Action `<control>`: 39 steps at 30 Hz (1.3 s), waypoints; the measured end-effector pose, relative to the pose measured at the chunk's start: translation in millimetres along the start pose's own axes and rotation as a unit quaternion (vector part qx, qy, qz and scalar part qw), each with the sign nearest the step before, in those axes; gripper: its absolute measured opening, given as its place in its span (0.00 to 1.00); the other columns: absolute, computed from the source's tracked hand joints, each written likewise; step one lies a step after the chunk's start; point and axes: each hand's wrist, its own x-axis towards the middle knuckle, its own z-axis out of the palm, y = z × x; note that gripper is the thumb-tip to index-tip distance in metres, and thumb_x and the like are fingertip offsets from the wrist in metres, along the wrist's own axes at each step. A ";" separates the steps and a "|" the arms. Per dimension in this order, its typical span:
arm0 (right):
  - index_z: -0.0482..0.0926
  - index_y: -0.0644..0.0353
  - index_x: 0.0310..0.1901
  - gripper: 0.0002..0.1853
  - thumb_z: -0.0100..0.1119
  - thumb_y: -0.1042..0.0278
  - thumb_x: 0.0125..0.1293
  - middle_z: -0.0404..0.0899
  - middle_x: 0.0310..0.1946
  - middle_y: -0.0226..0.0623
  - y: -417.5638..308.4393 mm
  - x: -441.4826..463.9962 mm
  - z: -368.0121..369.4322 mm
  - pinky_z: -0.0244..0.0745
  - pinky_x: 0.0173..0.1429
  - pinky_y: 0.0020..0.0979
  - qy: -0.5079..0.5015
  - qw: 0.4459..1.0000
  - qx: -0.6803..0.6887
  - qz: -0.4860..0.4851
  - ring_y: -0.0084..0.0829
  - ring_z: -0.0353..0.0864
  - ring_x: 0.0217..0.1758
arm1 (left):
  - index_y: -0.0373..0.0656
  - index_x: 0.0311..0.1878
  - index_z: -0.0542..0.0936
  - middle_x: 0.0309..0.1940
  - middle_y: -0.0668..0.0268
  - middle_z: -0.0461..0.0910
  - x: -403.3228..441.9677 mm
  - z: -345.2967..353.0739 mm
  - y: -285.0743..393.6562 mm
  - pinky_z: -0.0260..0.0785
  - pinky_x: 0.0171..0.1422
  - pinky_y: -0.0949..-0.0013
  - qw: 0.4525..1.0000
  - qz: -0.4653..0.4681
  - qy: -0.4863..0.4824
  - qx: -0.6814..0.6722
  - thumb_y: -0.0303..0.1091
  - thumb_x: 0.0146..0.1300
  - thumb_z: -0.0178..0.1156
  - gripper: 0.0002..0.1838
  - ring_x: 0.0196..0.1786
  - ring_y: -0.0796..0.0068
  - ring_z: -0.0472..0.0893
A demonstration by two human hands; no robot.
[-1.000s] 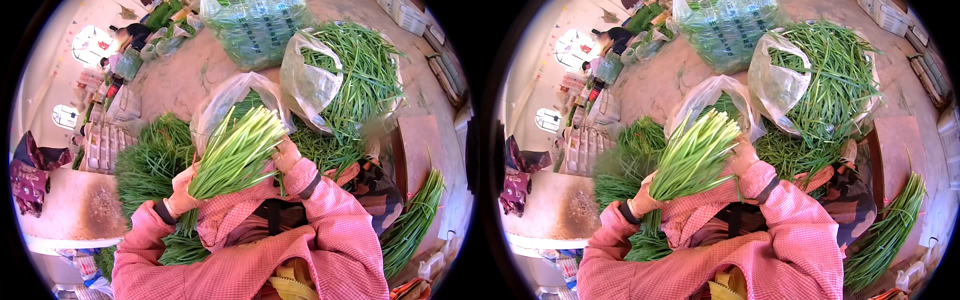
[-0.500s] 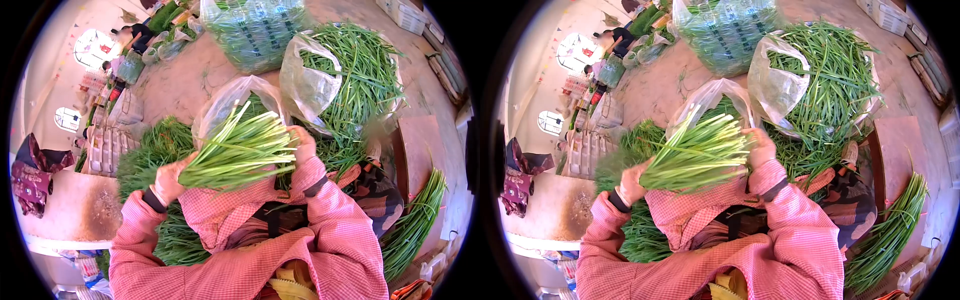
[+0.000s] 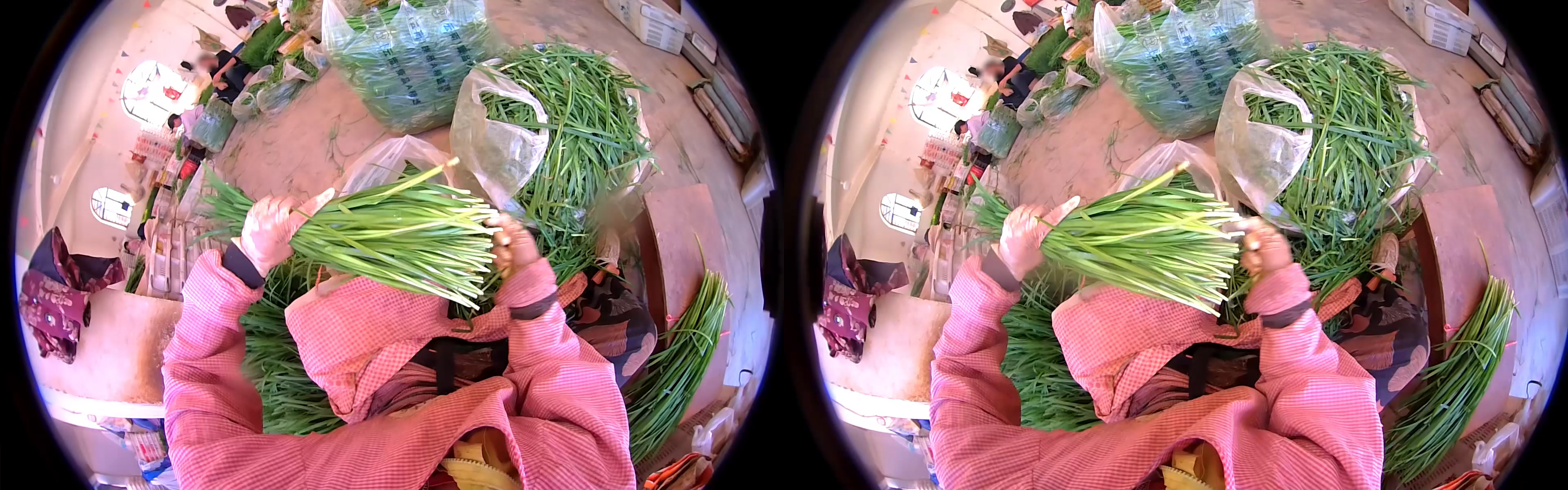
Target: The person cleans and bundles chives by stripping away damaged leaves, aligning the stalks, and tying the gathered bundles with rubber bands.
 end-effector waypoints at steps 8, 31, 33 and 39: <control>0.77 0.59 0.43 0.18 0.63 0.61 0.51 0.74 0.44 0.44 -8.7 -49.8 75.8 0.64 0.55 0.36 0.017 0.667 -0.678 -0.309 0.41 0.71 0.47 | 0.55 0.63 0.63 0.21 0.65 0.67 9.6 -0.4 1.6 0.64 0.35 0.66 1.000 0.002 0.000 -0.006 0.22 0.39 0.55 0.40 0.26 0.65 0.70; 0.68 0.60 0.52 0.22 0.45 0.51 0.65 0.55 0.13 0.15 -61.9 -47.7 29.6 0.44 0.10 0.14 0.045 0.992 -0.048 -0.107 0.10 0.50 0.10 | 0.54 0.61 0.64 0.20 0.60 0.73 16.2 -0.3 -4.0 0.67 0.31 0.60 0.972 -0.054 -0.176 -0.146 0.32 0.45 0.58 0.34 0.26 0.57 0.75; 0.72 0.62 0.50 0.23 0.58 0.56 0.57 0.70 0.24 0.26 -41.7 -38.3 59.9 0.63 0.31 0.21 -0.067 0.950 -0.292 -0.090 0.18 0.67 0.26 | 0.54 0.61 0.64 0.20 0.60 0.73 19.0 1.4 -0.9 0.67 0.32 0.60 0.976 -0.046 -0.169 -0.131 0.32 0.45 0.58 0.34 0.26 0.57 0.75; 0.76 0.63 0.38 0.13 0.60 0.63 0.55 0.75 0.38 0.43 18.6 -2.2 111.5 0.69 0.46 0.31 -0.007 0.736 -0.576 -0.356 0.37 0.75 0.38 | 0.54 0.60 0.64 0.28 0.57 0.76 16.1 8.5 0.4 0.69 0.37 0.61 0.964 -0.075 -0.217 -0.136 0.36 0.48 0.57 0.32 0.31 0.56 0.77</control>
